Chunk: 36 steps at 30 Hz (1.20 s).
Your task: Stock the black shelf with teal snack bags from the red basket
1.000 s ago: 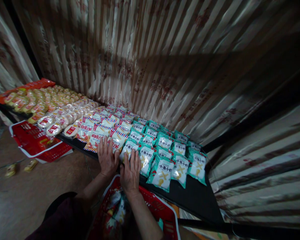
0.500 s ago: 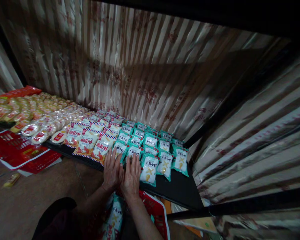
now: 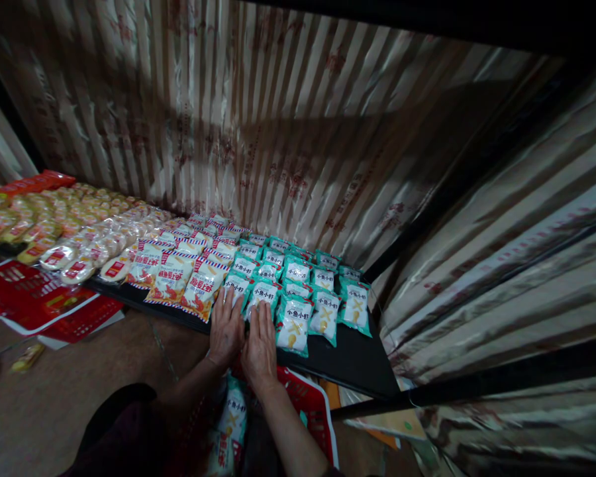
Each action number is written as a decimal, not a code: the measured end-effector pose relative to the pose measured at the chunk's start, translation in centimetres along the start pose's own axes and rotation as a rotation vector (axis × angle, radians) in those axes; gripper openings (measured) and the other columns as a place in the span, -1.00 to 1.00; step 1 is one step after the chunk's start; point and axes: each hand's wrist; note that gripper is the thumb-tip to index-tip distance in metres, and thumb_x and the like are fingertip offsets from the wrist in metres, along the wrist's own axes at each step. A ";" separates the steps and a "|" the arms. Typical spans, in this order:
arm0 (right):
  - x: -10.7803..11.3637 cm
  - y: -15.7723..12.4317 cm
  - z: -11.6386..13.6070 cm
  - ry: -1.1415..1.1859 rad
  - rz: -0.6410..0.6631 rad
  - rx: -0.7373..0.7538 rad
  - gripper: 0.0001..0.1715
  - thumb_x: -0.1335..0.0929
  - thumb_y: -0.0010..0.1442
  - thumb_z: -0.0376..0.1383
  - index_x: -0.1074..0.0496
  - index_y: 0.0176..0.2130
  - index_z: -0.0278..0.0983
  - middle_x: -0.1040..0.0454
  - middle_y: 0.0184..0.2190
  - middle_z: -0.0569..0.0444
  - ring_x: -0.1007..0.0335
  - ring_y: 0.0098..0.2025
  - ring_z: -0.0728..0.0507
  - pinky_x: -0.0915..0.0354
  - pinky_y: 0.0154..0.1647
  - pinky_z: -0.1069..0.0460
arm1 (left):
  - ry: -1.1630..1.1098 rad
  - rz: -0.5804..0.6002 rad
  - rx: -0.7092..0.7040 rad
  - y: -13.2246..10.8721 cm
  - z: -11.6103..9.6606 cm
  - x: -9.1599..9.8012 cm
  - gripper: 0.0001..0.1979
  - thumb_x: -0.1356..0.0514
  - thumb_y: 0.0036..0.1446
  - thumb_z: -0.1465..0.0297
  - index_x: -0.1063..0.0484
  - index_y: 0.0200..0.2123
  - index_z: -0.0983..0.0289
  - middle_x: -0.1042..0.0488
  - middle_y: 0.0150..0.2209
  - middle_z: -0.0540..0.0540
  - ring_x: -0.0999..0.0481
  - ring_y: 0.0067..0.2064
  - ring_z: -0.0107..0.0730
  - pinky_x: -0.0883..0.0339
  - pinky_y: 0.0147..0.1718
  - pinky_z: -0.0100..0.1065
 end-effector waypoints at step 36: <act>4.8 -3.8 -5.7 0.018 -0.218 -0.242 -0.35 -0.10 0.32 -0.22 0.17 0.32 -0.28 0.15 0.34 -0.21 0.27 0.36 -0.31 -0.02 0.20 -0.35 | -0.324 0.202 -0.337 -3.4 -6.6 -0.9 -0.38 0.06 0.21 0.53 0.18 0.31 0.31 0.28 0.36 0.32 0.27 0.35 0.03 -0.12 0.17 0.12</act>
Point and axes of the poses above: each hand's wrist, its own y-axis towards the middle knuckle, its own x-axis out of the back of the hand, z = x × y
